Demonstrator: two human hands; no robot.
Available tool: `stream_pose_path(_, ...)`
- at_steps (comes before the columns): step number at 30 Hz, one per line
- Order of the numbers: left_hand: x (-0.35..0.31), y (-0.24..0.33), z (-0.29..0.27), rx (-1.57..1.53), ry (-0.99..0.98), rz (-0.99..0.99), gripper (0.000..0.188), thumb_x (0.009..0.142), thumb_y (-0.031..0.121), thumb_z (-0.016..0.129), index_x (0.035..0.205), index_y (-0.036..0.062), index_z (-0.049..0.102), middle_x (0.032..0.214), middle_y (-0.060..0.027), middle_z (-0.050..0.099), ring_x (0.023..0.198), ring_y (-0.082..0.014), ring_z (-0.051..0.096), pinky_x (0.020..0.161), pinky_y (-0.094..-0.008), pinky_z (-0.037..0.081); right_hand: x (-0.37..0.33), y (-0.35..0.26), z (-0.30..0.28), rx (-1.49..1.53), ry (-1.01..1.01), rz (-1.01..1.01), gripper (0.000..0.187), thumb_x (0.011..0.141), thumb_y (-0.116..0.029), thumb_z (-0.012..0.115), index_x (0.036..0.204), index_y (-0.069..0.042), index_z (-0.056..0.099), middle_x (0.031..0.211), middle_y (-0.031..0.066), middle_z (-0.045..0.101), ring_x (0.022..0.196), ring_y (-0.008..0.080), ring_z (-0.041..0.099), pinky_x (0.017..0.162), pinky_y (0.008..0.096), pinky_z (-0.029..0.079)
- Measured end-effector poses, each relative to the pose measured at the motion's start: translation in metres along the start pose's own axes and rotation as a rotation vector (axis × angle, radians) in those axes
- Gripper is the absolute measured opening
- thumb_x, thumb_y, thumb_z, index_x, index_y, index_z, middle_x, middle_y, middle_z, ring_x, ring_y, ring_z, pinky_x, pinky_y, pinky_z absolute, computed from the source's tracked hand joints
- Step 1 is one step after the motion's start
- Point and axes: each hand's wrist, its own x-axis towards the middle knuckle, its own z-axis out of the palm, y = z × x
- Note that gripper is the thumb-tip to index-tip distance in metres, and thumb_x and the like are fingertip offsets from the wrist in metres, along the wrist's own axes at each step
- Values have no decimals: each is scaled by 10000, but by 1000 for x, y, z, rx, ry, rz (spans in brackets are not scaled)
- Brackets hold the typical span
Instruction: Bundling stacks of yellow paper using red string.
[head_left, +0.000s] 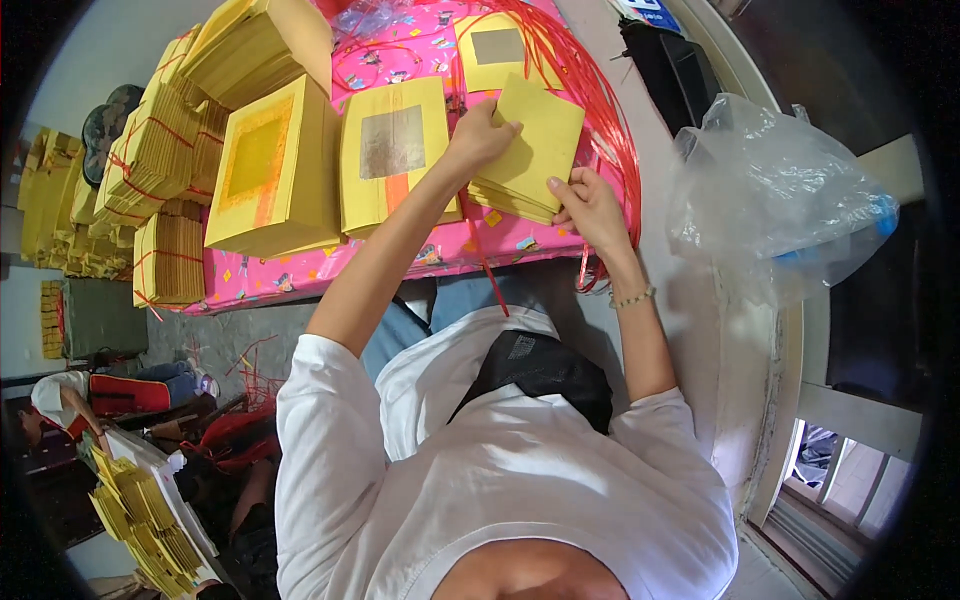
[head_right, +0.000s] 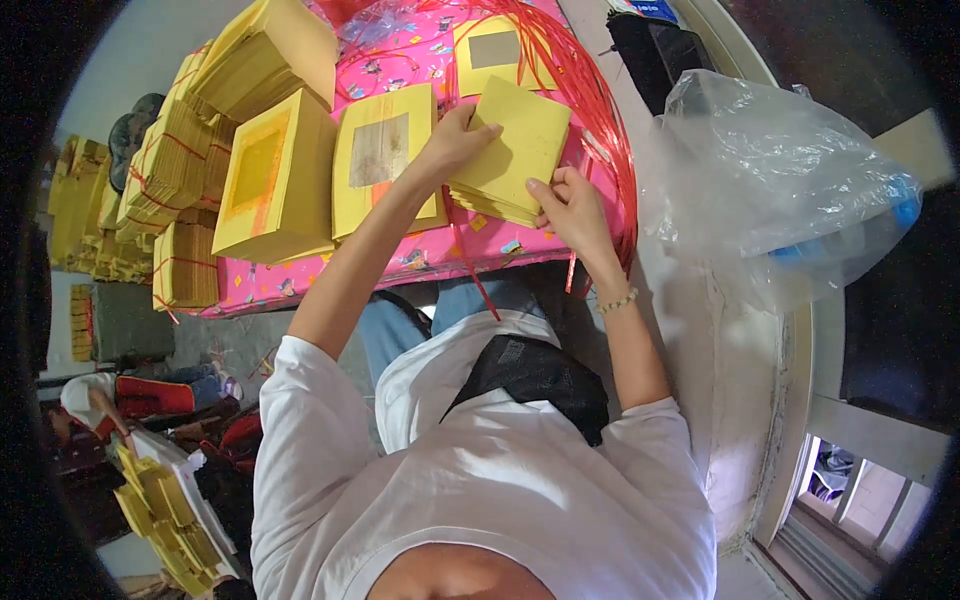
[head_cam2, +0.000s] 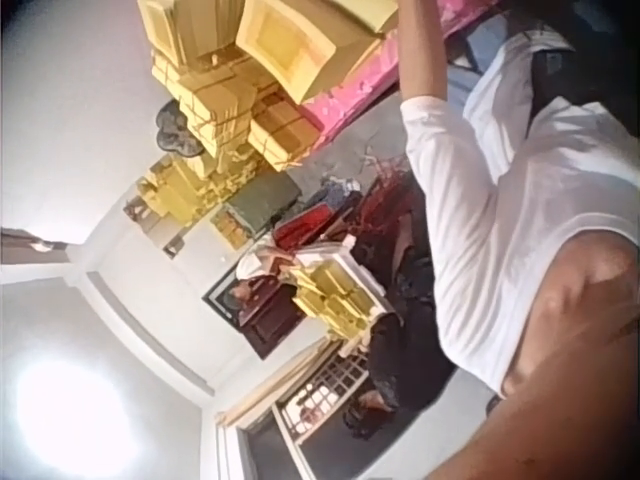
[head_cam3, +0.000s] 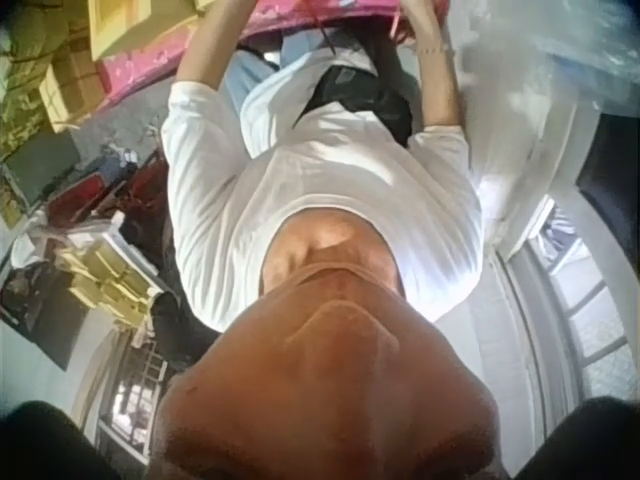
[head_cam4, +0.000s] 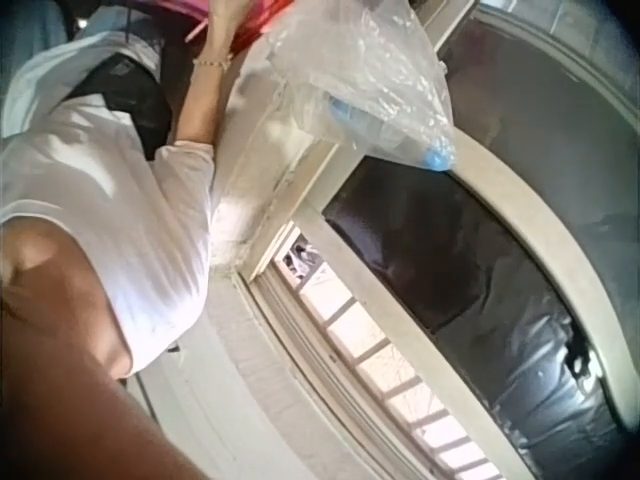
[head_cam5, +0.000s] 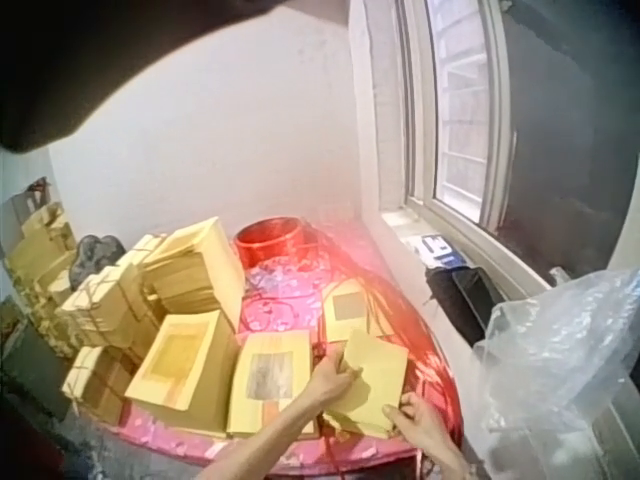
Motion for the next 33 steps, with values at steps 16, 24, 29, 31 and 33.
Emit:
stream_pose_path(16, -5, -28, 16, 291, 24, -56, 466, 792, 281, 657, 1112, -43, 554, 999, -269, 630, 973, -397, 611, 845, -440, 482, 10, 25, 3, -148, 54, -61, 300, 828, -221, 679, 884, 21, 512, 674, 104, 645, 550, 137, 619, 480, 270, 487)
stream_pose_path(24, -5, -24, 21, 396, 55, -15, 446, 769, 271, 658, 1061, -52, 558, 948, -270, 635, 927, -412, 617, 816, -463, 491, 1, 4, 5, -553, 109, -141, 319, 826, -264, 689, 832, 9, 523, 606, 92, 617, 538, 130, 597, 493, 273, 444)
stream_pose_path(29, -7, -19, 27, 457, 114, -13, 402, 763, 238, 644, 1022, -56, 557, 911, -281, 632, 898, -425, 620, 802, -478, 493, 3, 7, 1, -656, 116, -167, 336, 810, -286, 699, 877, -2, 531, 549, 72, 591, 512, 165, 595, 507, 316, 444)
stream_pose_path(31, -7, -20, 27, 480, 121, -12, 395, 764, 231, 641, 1019, -59, 554, 899, -285, 632, 888, -428, 622, 797, -484, 495, -5, -13, 6, -813, 149, -94, 397, 781, -303, 703, 950, 0, 510, 790, 133, 644, 730, 285, 644, 616, 391, 487)
stream_pose_path(33, -8, -20, 27, 501, 123, -7, 389, 764, 223, 637, 1015, -61, 550, 887, -289, 631, 877, -431, 624, 791, -489, 496, -1, -8, 4, -856, 234, -248, 439, 790, -295, 693, 1022, 14, 485, 943, 168, 605, 862, 313, 610, 704, 401, 477)
